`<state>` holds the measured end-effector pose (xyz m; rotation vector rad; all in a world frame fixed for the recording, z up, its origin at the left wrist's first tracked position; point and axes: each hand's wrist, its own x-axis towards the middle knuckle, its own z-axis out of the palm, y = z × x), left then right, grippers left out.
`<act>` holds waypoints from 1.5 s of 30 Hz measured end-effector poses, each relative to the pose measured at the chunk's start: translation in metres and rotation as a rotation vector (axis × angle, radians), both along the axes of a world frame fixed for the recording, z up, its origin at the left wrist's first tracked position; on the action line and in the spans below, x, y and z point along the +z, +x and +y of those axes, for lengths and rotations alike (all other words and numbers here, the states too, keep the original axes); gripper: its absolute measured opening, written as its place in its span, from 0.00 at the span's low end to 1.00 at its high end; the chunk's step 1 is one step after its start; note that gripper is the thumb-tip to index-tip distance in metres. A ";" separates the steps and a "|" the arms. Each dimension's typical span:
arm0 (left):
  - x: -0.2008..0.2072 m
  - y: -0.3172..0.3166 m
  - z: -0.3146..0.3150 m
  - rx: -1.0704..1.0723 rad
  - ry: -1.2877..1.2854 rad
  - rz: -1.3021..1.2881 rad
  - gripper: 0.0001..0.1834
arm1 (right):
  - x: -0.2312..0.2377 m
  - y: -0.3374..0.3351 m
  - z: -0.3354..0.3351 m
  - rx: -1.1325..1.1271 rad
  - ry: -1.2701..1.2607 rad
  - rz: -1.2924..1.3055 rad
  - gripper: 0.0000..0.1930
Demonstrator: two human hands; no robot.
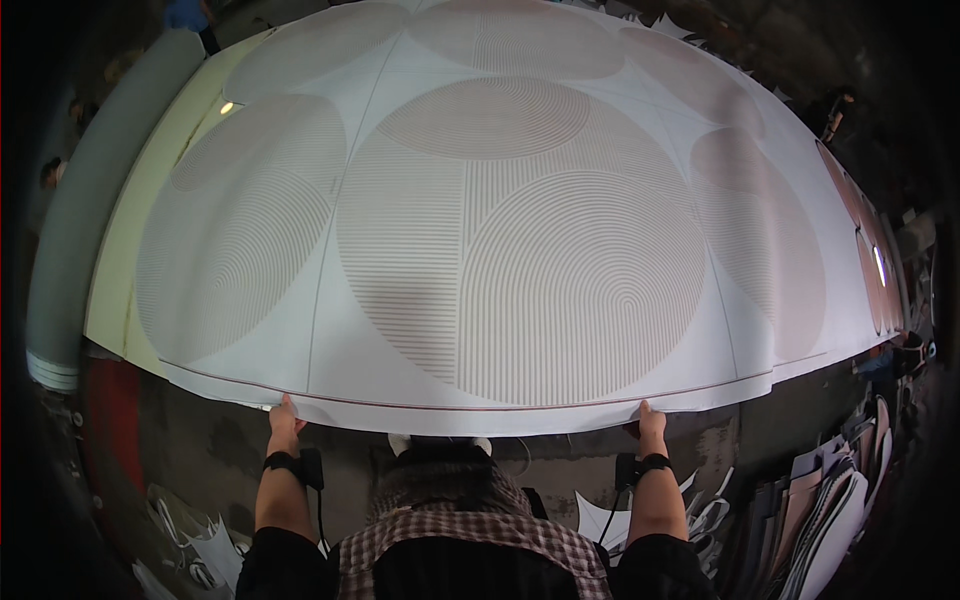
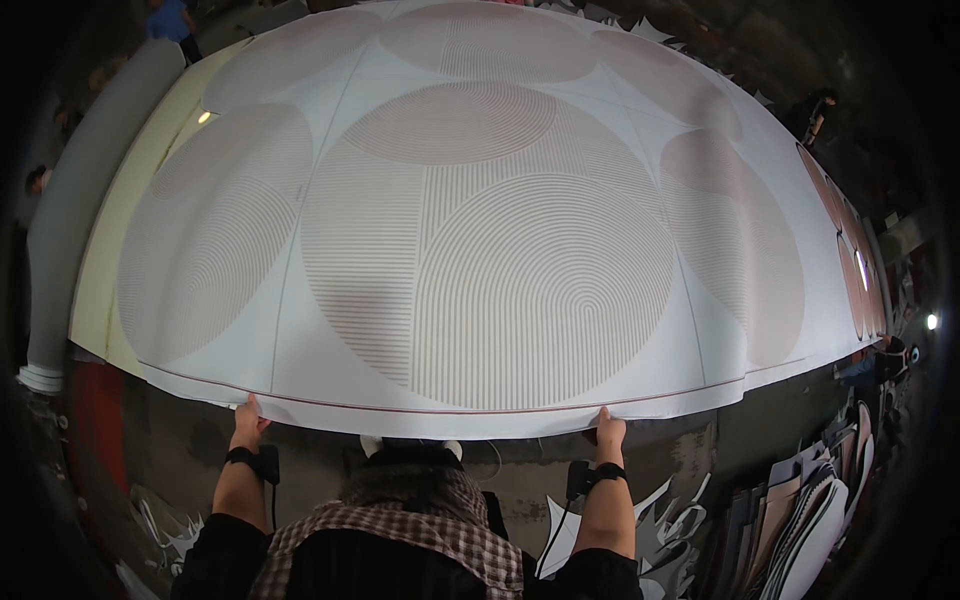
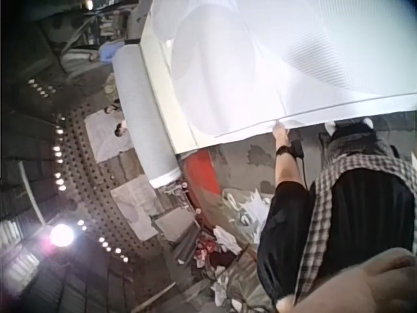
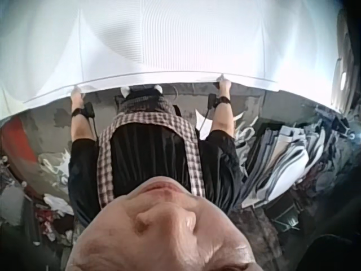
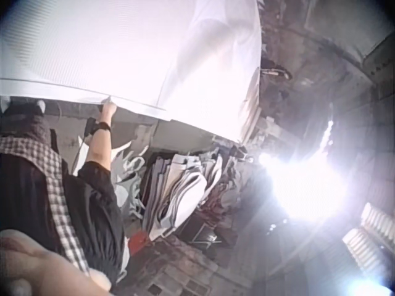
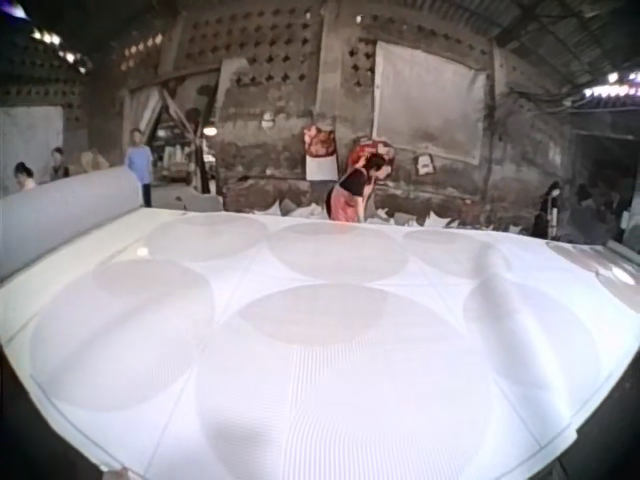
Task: Cutting circular patterns out of a large roll of patterned fabric using an electric rotary cutter on a large table.
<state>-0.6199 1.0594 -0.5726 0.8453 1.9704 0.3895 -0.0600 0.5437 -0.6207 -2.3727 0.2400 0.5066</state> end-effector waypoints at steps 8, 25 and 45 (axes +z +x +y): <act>0.045 -0.004 -0.016 -0.011 0.021 -0.161 0.24 | 0.084 -0.022 0.019 -0.108 0.413 0.189 0.20; 0.053 -0.016 -0.002 -0.155 -0.075 -0.453 0.21 | 0.063 -0.062 0.018 -0.186 0.420 0.118 0.17; 0.071 0.154 -0.137 -1.449 0.682 0.063 0.13 | -0.031 -0.146 -0.068 -0.467 0.498 0.132 0.08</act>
